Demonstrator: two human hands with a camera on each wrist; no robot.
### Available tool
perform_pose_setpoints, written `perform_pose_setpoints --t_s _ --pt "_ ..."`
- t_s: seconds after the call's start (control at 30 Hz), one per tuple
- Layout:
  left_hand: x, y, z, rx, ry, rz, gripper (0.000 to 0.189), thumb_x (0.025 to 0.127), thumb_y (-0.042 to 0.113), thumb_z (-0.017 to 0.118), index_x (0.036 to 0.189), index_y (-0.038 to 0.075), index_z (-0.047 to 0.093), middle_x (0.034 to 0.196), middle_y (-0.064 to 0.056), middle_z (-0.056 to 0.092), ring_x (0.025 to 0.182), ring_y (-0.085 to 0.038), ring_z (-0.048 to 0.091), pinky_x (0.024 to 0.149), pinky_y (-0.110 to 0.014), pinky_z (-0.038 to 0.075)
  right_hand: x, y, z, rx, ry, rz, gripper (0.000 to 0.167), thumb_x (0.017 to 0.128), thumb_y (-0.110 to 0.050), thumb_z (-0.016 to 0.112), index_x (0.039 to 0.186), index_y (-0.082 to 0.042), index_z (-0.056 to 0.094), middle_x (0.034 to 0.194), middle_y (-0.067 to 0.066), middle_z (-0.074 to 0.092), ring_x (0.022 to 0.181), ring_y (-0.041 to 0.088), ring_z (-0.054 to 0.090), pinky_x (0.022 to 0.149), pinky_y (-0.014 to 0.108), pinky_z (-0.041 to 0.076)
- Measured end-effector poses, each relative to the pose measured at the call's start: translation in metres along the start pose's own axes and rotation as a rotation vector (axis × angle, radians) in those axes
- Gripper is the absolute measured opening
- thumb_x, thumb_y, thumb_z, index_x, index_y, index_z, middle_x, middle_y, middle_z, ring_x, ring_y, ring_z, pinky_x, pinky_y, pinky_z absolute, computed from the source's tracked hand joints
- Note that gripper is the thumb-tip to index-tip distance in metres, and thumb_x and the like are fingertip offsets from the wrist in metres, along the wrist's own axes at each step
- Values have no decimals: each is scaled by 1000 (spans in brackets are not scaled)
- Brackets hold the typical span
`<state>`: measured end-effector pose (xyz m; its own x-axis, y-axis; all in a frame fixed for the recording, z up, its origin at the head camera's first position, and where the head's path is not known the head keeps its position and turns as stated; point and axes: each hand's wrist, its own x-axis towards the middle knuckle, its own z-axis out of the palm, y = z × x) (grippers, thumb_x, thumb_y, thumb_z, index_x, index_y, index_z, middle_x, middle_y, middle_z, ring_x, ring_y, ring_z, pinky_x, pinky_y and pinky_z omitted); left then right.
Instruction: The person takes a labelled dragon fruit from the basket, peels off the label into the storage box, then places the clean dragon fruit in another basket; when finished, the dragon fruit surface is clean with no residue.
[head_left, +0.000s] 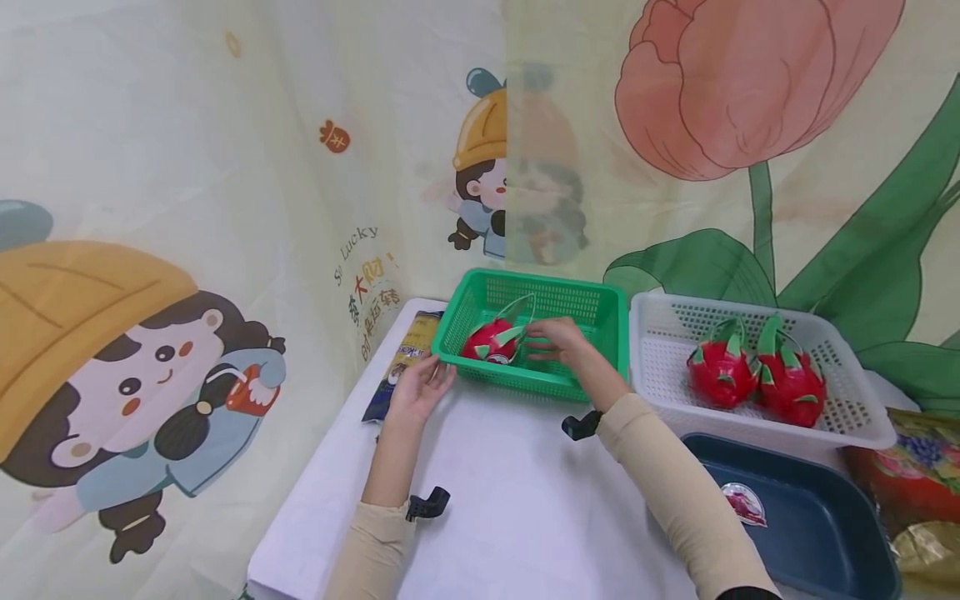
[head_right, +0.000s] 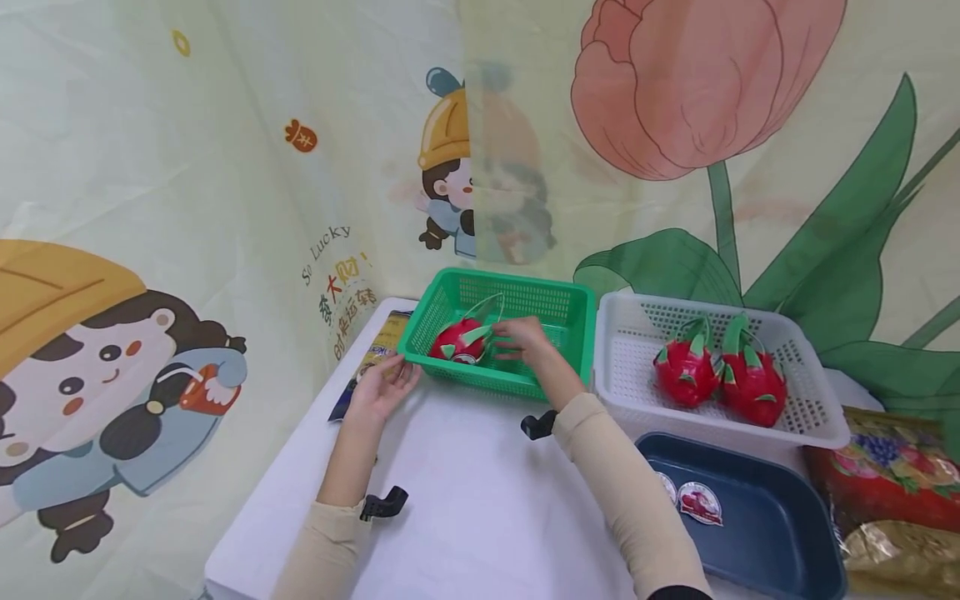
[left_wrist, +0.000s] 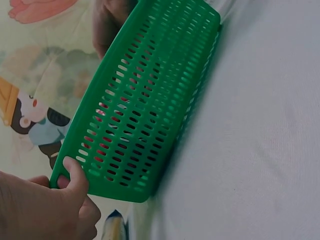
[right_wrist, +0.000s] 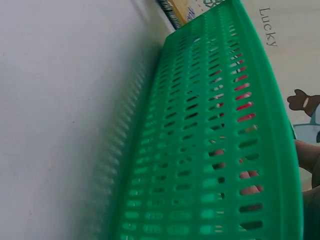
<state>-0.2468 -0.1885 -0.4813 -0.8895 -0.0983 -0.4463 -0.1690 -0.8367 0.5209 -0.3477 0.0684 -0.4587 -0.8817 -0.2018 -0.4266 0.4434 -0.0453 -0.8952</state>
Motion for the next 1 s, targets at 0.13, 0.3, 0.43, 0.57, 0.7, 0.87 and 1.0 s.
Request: perform_pose_setpoints --t_s 0.13,0.3,0.43,0.57,0.7,0.87,1.0 --pt "0 -1 -1 -12 -4 -15 49 103 -3 55 148 12 42 126 -9 47 121 -20 51 115 -39 47 6 5 4 5 7 1 44 106 -7 57 146 10 50 151 27 51 134 45 55 109 55 51" --pt "2 -3 0 -12 -5 -26 34 103 -3 55 133 12 49 126 -9 48 119 -20 52 114 -39 48 8 7 5 24 47 -15 46 106 -3 57 150 8 48 151 25 52 127 46 60 102 48 56" --pt "3 -4 1 -14 -16 -21 36 103 -5 55 135 12 49 127 -10 49 119 -19 53 114 -37 48 7 5 6 20 69 -47 47 105 -2 59 151 7 48 150 23 55 120 45 65 93 43 61" --pt "3 -4 2 -9 -26 -19 36 103 -5 55 134 12 49 126 -10 48 118 -20 53 114 -37 48 4 2 4 -4 77 -63 47 104 -3 61 149 6 51 149 22 56 114 42 69 92 44 61" --pt "3 -3 1 -11 -35 -21 35 103 -5 54 134 12 48 127 -11 47 119 -20 52 114 -36 48 -1 -3 1 -19 89 -79 47 104 -2 62 149 6 52 149 20 57 113 43 69 96 47 60" --pt "4 -2 -1 -15 -44 -18 37 103 -5 53 135 13 48 129 -11 47 123 -20 50 115 -36 47 -7 -10 -5 -22 94 -81 48 104 -5 63 150 4 51 146 20 60 112 43 69 102 52 56" --pt "2 0 -2 -11 -44 -19 42 103 -5 53 141 13 45 128 -10 47 122 -20 51 115 -36 47 -18 -18 -12 -36 101 -79 49 104 -8 64 151 1 51 146 19 60 111 41 71 103 51 56"
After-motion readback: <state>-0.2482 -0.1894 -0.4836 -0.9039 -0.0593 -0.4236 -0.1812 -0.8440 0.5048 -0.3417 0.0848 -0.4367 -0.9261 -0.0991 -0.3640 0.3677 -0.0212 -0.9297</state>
